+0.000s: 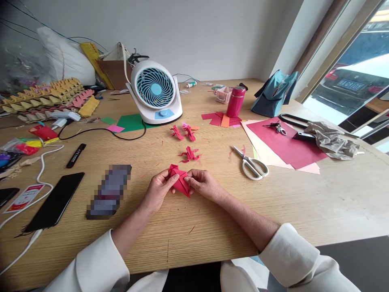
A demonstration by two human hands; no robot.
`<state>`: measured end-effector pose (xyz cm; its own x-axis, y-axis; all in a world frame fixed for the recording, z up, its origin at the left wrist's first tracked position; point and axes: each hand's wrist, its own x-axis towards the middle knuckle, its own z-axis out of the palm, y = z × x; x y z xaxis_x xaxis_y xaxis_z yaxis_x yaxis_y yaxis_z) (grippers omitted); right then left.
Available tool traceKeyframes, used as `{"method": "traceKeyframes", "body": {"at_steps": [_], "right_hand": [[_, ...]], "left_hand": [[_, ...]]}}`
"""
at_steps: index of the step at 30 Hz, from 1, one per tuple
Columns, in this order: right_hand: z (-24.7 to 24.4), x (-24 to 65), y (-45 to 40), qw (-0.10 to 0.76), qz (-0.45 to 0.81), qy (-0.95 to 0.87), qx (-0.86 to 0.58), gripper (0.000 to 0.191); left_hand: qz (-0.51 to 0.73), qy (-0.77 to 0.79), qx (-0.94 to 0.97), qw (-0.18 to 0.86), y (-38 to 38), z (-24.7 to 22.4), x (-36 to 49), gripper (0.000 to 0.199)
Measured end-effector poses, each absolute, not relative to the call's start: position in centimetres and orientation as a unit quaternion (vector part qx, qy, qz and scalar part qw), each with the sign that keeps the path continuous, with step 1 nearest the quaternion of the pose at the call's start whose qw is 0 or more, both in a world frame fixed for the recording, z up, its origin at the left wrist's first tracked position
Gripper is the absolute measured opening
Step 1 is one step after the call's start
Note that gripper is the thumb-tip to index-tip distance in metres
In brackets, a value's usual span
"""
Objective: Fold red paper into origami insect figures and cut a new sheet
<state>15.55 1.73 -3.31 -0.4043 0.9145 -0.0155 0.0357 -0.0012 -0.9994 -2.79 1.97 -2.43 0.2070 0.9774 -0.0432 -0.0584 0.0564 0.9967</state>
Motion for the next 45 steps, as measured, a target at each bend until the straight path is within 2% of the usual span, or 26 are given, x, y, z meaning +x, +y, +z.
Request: {"method": "traceKeyframes", "body": {"at_steps": [4,7,10,15,23,27,31,33,37,42,45], "right_hand": [[-3.3,15.6,1.7,0.382,0.589,-0.594,-0.393,0.046],[-3.3,15.3,1.3,0.416,0.584,-0.59,-0.373,0.039],[-3.0,15.1,0.7,0.443,0.518,-0.628,-0.376,0.034],[-2.7,15.3,0.4,0.414,0.406,-0.713,-0.394,0.026],[-2.8,15.4,1.0,0.415,0.48,-0.657,-0.407,0.034],[-3.0,15.3,1.2,0.434,0.526,-0.617,-0.392,0.034],[-2.9,15.2,1.3,0.437,0.522,-0.617,-0.394,0.029],[-2.7,15.3,1.3,0.433,0.518,-0.62,-0.399,0.028],[-2.3,15.7,1.4,0.422,0.513,-0.618,-0.419,0.03],[-2.7,16.2,1.9,0.425,0.536,-0.59,-0.429,0.036],[-3.2,16.2,2.2,0.439,0.571,-0.554,-0.417,0.041]], "left_hand": [[0.446,0.439,0.516,0.585,2.0,-2.2,-2.9,0.035],[0.45,0.45,0.544,0.547,2.1,-2.5,-3.0,0.029],[0.448,0.464,0.582,0.495,2.1,-2.6,-3.2,0.025],[0.44,0.468,0.621,0.449,1.9,-2.4,-3.1,0.02],[0.443,0.454,0.634,0.443,1.8,-1.8,-3.0,0.018],[0.461,0.432,0.633,0.448,1.7,-1.5,-3.1,0.027],[0.45,0.413,0.67,0.423,1.7,-2.0,-3.3,0.056],[0.442,0.41,0.689,0.403,1.8,-2.3,-3.4,0.06],[0.429,0.404,0.711,0.383,2.0,-2.5,-3.6,0.049],[0.416,0.41,0.749,0.312,2.2,-1.9,-3.8,0.024],[0.411,0.388,0.772,0.289,2.3,-1.6,-3.9,0.021]]}}
